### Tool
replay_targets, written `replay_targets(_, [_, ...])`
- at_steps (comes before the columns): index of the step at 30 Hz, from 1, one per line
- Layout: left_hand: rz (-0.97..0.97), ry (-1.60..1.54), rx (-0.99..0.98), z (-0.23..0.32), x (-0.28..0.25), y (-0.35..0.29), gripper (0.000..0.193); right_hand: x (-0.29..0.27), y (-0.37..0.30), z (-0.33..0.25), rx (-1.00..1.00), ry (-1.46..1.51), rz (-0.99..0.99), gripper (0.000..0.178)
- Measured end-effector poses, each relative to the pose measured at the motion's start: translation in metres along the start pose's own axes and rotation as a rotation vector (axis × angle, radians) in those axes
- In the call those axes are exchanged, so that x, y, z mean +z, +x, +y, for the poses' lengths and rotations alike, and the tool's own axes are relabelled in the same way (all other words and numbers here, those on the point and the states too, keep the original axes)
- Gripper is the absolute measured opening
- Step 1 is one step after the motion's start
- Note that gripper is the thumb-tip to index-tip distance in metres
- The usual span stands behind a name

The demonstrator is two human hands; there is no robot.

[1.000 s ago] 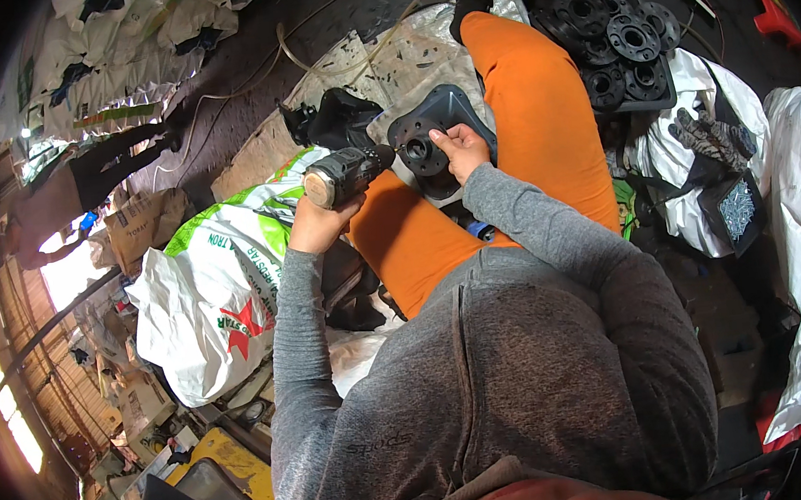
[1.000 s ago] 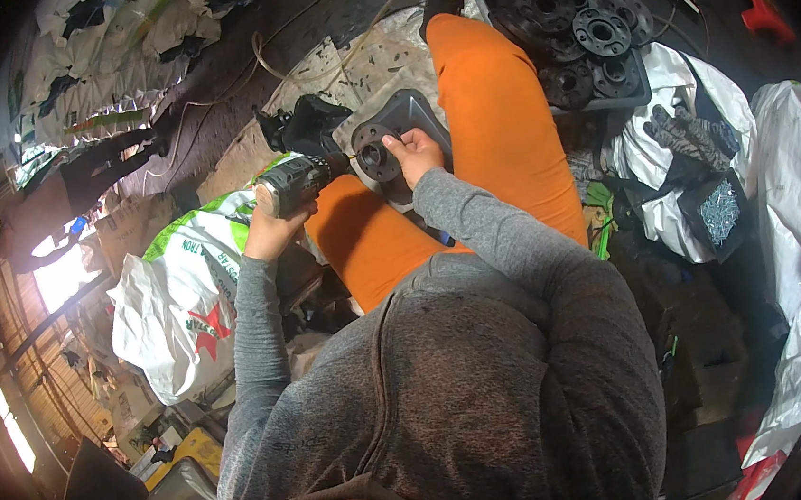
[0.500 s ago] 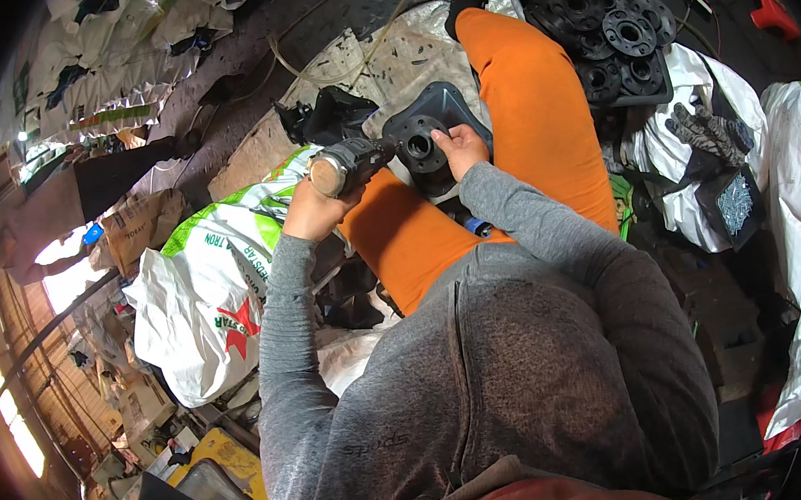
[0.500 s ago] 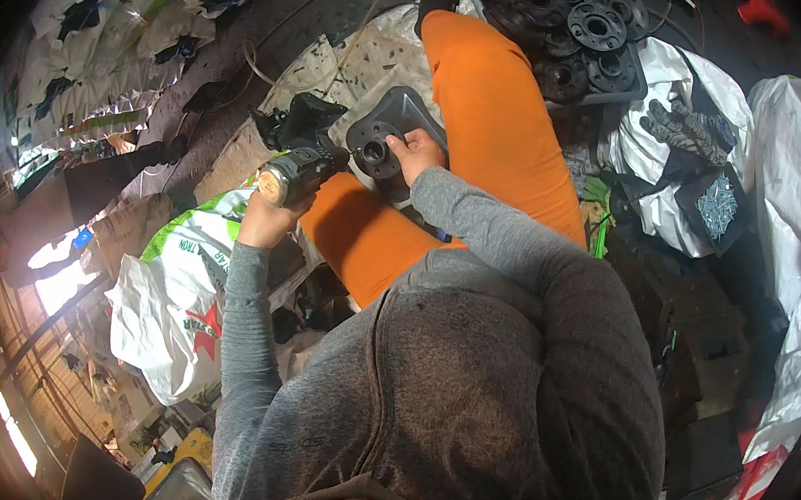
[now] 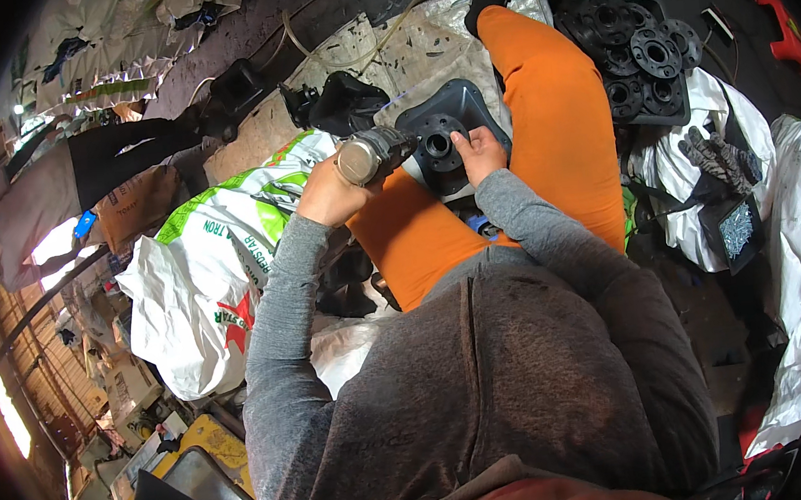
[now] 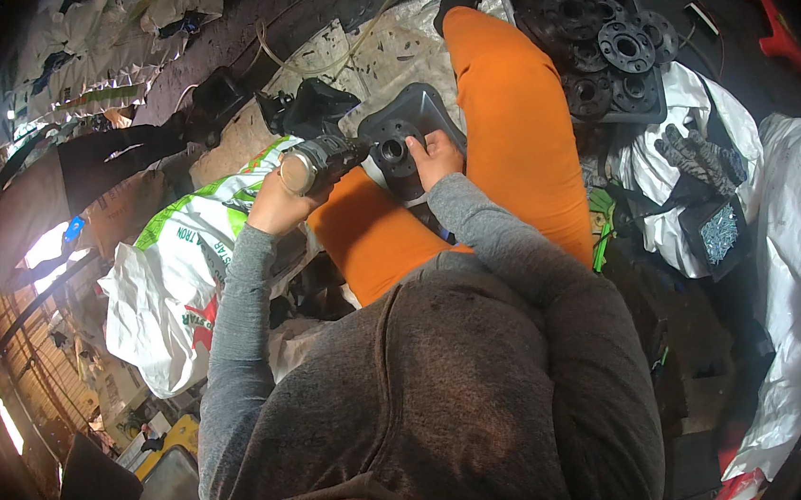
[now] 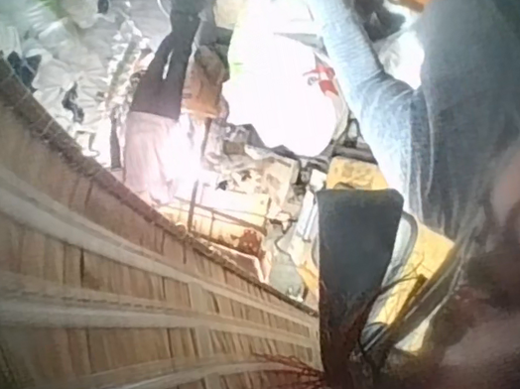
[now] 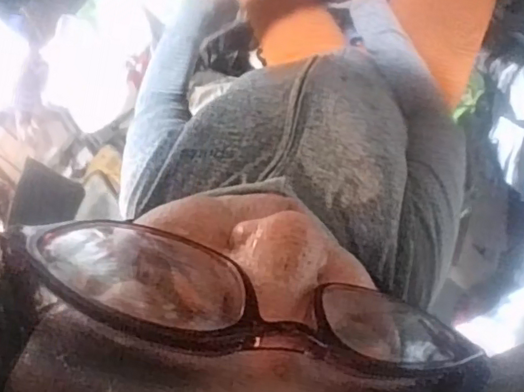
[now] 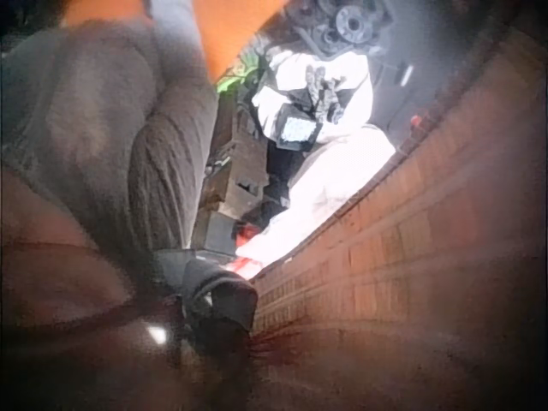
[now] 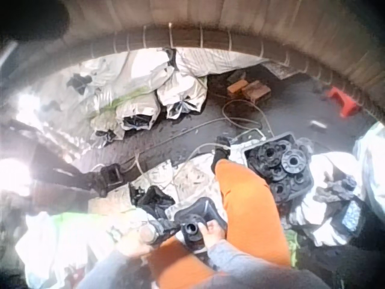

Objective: The person uses a cordless drill to fasten screws into a black plastic component resting on their lap. They repeatedly insert screws, drive them with the drill, and occasionally adjust the part's position. The person also uses a green marker to mark the component.

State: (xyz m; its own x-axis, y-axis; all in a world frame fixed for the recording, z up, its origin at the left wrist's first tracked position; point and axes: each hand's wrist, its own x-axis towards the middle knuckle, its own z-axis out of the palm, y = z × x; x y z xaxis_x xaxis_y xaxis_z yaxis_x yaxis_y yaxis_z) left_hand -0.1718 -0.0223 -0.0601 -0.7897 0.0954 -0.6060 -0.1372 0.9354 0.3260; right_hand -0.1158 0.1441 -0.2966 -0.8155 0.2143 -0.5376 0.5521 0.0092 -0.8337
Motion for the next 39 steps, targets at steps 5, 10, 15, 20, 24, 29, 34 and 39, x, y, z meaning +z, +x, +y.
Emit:
replay_targets(5, [0.038, 0.034, 0.041, -0.01, 0.013, 0.003, 0.043, -0.004, -0.002, -0.002, -0.004, -0.046, 0.013, 0.038])
replay_targets(10, [0.01, 0.039, 0.038, -0.01, 0.013, 0.005, 0.042, -0.006, -0.001, -0.007, -0.034, -0.049, 0.015, 0.041])
replay_targets(15, [0.04, -0.309, -0.126, 0.004, 0.01, -0.021, 0.034, -0.003, 0.008, -0.005, -0.105, -0.156, 0.05, 0.044])
replay_targets(20, [0.278, -0.459, 0.244, -0.002, 0.026, -0.067, 0.03, -0.015, 0.009, -0.009, 0.061, 0.367, -0.003, 0.043])
replay_targets(24, [0.18, -0.457, 0.222, 0.004, 0.034, -0.118, 0.042, -0.067, -0.024, -0.041, 0.485, 0.902, -0.538, 0.037])
replay_targets(29, [0.171, -0.434, 0.287, 0.018, 0.046, -0.125, 0.041, -0.082, -0.049, -0.068, 0.505, 1.144, -0.721, 0.037])
replay_targets(34, [0.187, -0.394, 0.285, 0.025, 0.038, -0.127, 0.038, -0.083, -0.057, -0.076, 0.39, 1.125, -0.751, 0.035])
replay_targets(39, [0.161, -0.363, 0.295, 0.021, 0.036, -0.123, 0.038, -0.086, -0.061, -0.082, 0.411, 1.068, -0.793, 0.037])
